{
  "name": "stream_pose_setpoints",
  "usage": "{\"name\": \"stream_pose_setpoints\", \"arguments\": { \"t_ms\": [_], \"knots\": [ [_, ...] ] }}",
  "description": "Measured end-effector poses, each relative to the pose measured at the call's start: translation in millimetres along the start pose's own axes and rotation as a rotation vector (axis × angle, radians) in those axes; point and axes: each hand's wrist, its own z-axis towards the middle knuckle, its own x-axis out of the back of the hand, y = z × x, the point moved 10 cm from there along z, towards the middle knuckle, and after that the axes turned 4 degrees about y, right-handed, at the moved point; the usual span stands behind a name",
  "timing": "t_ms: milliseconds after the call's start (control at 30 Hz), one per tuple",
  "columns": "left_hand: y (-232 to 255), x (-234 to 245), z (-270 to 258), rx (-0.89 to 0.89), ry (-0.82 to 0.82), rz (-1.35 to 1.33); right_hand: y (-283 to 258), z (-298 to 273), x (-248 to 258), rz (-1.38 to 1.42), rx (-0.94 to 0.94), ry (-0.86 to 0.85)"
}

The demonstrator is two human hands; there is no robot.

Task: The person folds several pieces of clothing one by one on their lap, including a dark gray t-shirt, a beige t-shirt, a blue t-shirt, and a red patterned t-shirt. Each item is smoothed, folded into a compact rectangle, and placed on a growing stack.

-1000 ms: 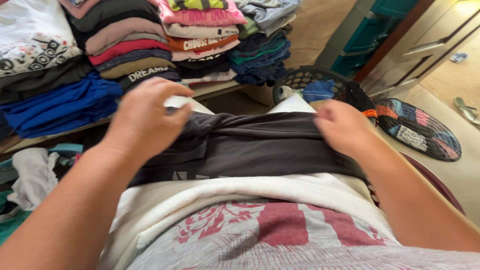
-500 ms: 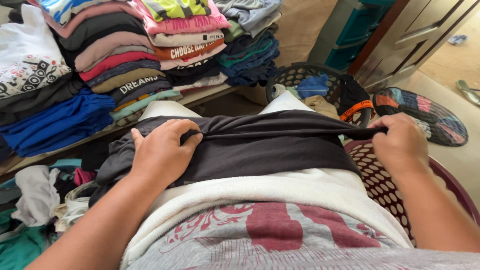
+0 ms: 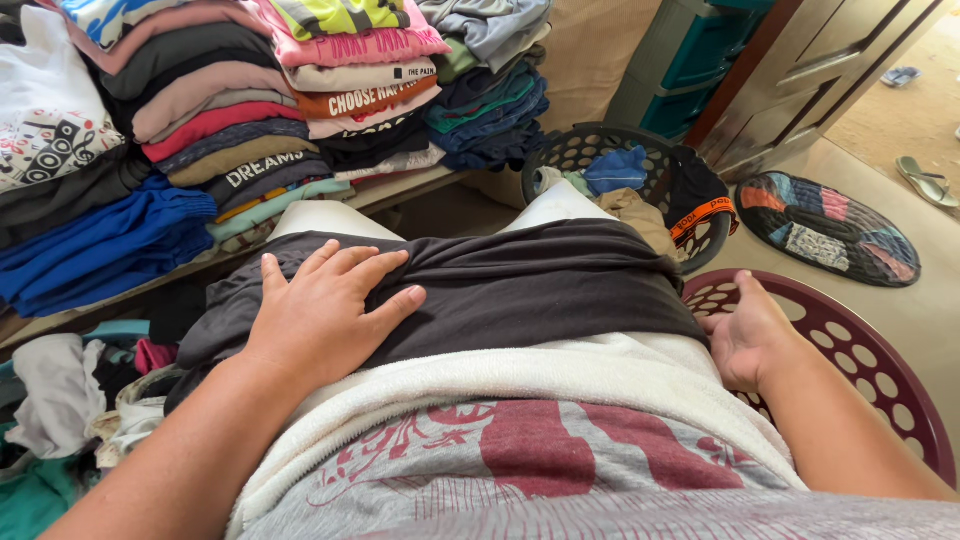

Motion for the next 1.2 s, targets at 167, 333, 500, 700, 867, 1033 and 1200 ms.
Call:
{"name": "stream_pose_setpoints", "arguments": {
  "t_ms": [167,333,500,700,867,1033,1200],
  "knots": [
    [-1.4,0.3,1.5,0.016,0.016,-0.010,3.1,-19.1,-18.3,-0.050,-0.005,0.008],
    [-1.8,1.3,-0.5,0.027,0.012,-0.014,-26.9,13.6,-16.2,0.039,0.180,-0.060],
    [-2.4,2.6,-2.0,0.023,0.021,-0.027,-45.3,71.9,19.5,0.282,0.310,-0.155],
    [-2.9,0.5,1.5,0.030,0.008,-0.009,-64.0,83.0,39.3,0.285,0.531,-0.291],
    [-0.9,3.9,-0.2,0.001,0.050,-0.035,-92.9,46.6,2.0,-0.346,0.784,-0.298],
    [-4.5,4.4,-1.9,0.015,0.044,-0.049,-114.5,16.4,1.3,-0.837,0.989,-0.090],
    [-4.2,3.2,-1.0,0.011,0.059,-0.059,-63.7,43.3,30.6,-0.530,0.453,-0.003]
  ]
}}
